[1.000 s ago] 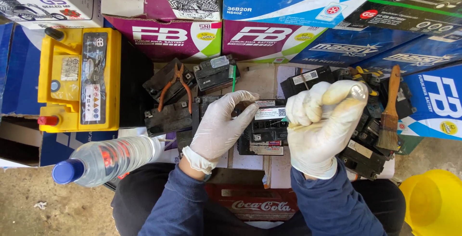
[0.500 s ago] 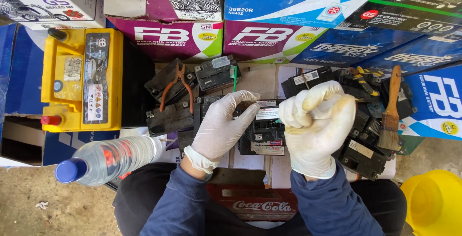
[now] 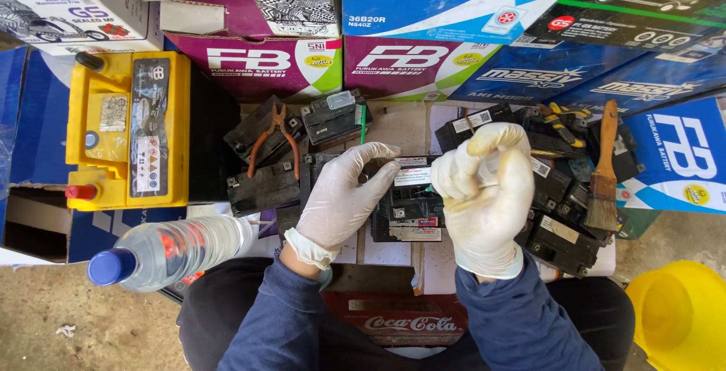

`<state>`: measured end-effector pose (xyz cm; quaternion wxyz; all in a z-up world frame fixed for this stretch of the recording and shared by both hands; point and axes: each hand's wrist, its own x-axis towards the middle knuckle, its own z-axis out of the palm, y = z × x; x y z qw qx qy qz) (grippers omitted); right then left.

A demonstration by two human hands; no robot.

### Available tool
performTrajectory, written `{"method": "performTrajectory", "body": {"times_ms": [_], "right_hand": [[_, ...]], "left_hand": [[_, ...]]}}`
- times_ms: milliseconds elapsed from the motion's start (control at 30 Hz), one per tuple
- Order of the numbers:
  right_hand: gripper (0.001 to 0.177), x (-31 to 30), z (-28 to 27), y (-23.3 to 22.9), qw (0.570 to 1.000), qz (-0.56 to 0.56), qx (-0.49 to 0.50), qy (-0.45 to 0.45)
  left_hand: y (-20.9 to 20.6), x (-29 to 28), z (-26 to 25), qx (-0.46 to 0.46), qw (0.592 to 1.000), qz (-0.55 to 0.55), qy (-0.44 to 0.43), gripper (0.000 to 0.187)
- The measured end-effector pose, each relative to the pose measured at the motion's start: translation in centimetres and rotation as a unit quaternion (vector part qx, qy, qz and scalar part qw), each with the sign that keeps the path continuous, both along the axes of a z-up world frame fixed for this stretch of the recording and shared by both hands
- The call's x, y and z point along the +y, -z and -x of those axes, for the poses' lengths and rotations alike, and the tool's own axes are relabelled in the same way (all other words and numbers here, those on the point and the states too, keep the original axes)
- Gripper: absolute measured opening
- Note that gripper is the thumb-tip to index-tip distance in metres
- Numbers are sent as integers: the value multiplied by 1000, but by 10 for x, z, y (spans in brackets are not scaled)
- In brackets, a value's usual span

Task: Filling lead-acid battery cells with liquid using a syringe in a workshop environment

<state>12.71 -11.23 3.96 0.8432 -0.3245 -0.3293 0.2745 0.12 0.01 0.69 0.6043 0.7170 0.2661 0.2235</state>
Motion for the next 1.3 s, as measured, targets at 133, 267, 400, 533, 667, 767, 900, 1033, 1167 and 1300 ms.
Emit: {"method": "performTrajectory", "body": {"times_ms": [133,267,400,533,667,767,900,1033,1167,1300], "right_hand": [[21,-20,-4,-8,994,4,-106,27],[16,-61,-7,-35,944,85,-291,132],[15,-135,-7,-56,781,250,-518,244],[27,-209,-20,-41,689,289,-578,328],[26,-290,-27,-20,582,352,-636,365],[40,-346,-32,5,564,414,-603,384],[59,-411,-38,39,590,491,-514,383],[58,-463,-44,74,550,535,-469,437],[75,-500,-55,117,540,575,-430,438],[69,-525,-70,136,593,589,-386,391]], "left_hand": [[1,-1,1,-13,1000,-12,-3,14],[-11,-5,5,-15,996,-88,-8,16],[-36,-25,14,-9,947,-319,-36,19],[-53,-94,3,-73,919,-387,-17,20],[-47,-188,-37,-111,904,-368,187,35],[-34,-257,-72,-108,898,-322,281,38],[1,-337,-117,-139,874,-282,370,19],[39,-392,-150,-149,855,-268,418,17],[88,-431,-179,-145,825,-314,447,12],[124,-461,-206,-130,798,-368,460,8]]}}
